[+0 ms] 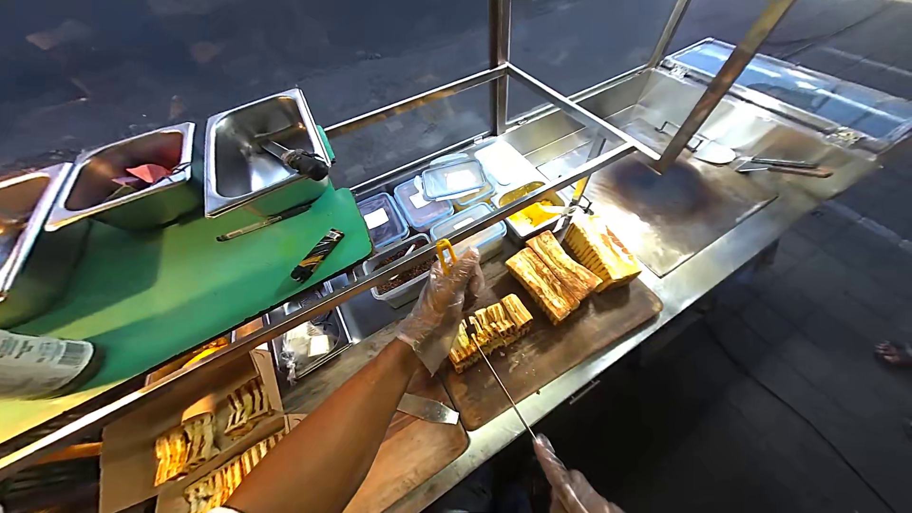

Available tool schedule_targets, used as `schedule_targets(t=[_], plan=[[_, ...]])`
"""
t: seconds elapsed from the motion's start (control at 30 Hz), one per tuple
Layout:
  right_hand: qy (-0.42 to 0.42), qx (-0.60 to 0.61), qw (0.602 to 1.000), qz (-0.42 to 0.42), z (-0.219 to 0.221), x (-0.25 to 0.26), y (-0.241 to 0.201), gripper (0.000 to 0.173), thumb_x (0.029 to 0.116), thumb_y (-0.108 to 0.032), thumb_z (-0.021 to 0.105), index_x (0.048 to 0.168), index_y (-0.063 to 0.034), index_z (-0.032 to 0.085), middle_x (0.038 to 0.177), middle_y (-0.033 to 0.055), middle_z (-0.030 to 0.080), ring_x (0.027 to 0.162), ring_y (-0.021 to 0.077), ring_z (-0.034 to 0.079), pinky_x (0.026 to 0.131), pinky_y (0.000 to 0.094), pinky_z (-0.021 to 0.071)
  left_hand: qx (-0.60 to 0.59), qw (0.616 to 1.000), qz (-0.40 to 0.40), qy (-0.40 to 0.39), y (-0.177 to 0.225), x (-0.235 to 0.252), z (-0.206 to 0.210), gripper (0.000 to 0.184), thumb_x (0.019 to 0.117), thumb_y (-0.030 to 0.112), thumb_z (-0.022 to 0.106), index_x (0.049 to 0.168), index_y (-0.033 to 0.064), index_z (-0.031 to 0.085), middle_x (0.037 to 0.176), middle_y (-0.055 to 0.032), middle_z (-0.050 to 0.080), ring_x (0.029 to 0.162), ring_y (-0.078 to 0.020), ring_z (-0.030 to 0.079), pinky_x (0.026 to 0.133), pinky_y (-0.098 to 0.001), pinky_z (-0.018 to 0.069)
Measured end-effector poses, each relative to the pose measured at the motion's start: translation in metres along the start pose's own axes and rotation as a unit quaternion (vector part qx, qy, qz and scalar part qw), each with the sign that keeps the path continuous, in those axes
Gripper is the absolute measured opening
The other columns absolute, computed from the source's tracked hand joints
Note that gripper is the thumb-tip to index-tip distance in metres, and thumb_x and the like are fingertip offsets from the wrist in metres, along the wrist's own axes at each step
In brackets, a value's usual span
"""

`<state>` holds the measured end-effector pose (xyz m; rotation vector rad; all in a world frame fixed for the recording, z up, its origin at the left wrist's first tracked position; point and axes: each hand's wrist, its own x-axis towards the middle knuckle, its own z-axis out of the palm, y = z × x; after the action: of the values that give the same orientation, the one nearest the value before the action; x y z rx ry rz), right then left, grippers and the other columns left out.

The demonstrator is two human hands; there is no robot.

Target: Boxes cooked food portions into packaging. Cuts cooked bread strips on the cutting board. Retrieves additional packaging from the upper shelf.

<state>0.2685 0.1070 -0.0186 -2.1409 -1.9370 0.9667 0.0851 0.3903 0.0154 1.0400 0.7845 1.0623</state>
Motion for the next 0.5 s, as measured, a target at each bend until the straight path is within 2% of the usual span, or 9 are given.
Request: schedule_targets(t=[0.03, 0.07, 0.13, 0.17, 0.27, 0.37, 0.5], plan=[[0.013, -0.012, 1.0, -0.001, 0.005, 0.016, -0.009, 0.059, 0.0997, -0.019, 0.053, 0.157, -0.0331, 0.045, 0.098, 0.0177, 0.074, 0.066, 0.0347, 0.071, 0.058, 0.0562, 0.0585, 0.009, 1.0, -0.007, 0.016, 0.0, -0.001, 0.0, 0.043, 0.1068, 0.046, 0.047, 0.074, 0.0198, 0.053, 0.059, 0.0051, 0.045, 0.047, -0.0053, 0.039, 0.045, -0.0185, 0.0338], [-0.008, -0.025, 1.0, 0.012, 0.006, 0.036, -0.021, 0.063, 0.0993, -0.021, 0.053, 0.159, -0.0365, 0.04, 0.102, 0.0169, 0.074, 0.07, 0.0351, 0.072, 0.061, 0.056, 0.059, 0.015, 0.999, -0.011, 0.028, -0.002, -0.001, 0.0, 0.043, 0.1075, 0.046, 0.046, 0.074, 0.0196, 0.052, 0.059, 0.0046, 0.044, 0.047, -0.0061, 0.039, 0.046, -0.0191, 0.0342], [-0.126, -0.039, 0.989, 0.065, -0.002, 0.079, -0.044, 0.069, 0.1032, -0.024, 0.046, 0.163, -0.0438, 0.019, 0.121, 0.0169, 0.069, 0.091, 0.0376, 0.073, 0.078, 0.058, 0.0587, 0.026, 0.999, -0.021, 0.043, -0.008, 0.0, 0.002, 0.043, 0.1063, 0.049, 0.047, 0.074, 0.0202, 0.051, 0.06, 0.0048, 0.043, 0.049, -0.0068, 0.039, 0.047, -0.0206, 0.0352], [-0.167, -0.043, 0.982, 0.084, -0.005, 0.093, -0.05, 0.072, 0.1036, -0.023, 0.046, 0.164, -0.0457, 0.013, 0.128, 0.0168, 0.067, 0.097, 0.0382, 0.072, 0.082, 0.0589, 0.0581, 0.035, 0.998, -0.023, 0.049, -0.013, 0.001, 0.001, 0.043, 0.1053, 0.051, 0.048, 0.074, 0.0205, 0.05, 0.06, 0.0051, 0.043, 0.049, -0.0069, 0.04, 0.048, -0.0211, 0.0356], [-0.207, -0.049, 0.972, 0.104, -0.013, 0.084, -0.048, 0.073, 0.1041, -0.023, 0.047, 0.164, -0.0454, 0.011, 0.131, 0.0185, 0.066, 0.1, 0.0403, 0.072, 0.084, 0.0608, 0.0571, 0.078, 0.995, -0.02, 0.062, -0.027, 0.002, -0.007, 0.044, 0.1051, 0.051, 0.049, 0.073, 0.0211, 0.049, 0.059, 0.005, 0.042, 0.05, -0.0074, 0.039, 0.048, -0.0226, 0.035], [-0.198, -0.06, 0.974, 0.096, -0.01, 0.071, -0.037, 0.07, 0.1043, -0.023, 0.045, 0.164, -0.0442, 0.014, 0.126, 0.0181, 0.068, 0.095, 0.0393, 0.073, 0.081, 0.0596, 0.058, 0.082, 0.994, -0.025, 0.073, -0.036, 0.002, -0.012, 0.046, 0.1049, 0.051, 0.05, 0.07, 0.0204, 0.048, 0.058, 0.0044, 0.041, 0.049, -0.0082, 0.038, 0.048, -0.0236, 0.0344], [-0.21, -0.062, 0.971, 0.092, -0.005, 0.121, -0.056, 0.075, 0.1043, -0.022, 0.047, 0.164, -0.0454, 0.008, 0.131, 0.0184, 0.066, 0.103, 0.042, 0.071, 0.086, 0.0628, 0.0563, 0.082, 0.994, -0.011, 0.077, -0.041, 0.001, -0.008, 0.046, 0.1044, 0.05, 0.052, 0.071, 0.0187, 0.051, 0.056, 0.0041, 0.041, 0.047, -0.0081, 0.038, 0.046, -0.0229, 0.0352]])
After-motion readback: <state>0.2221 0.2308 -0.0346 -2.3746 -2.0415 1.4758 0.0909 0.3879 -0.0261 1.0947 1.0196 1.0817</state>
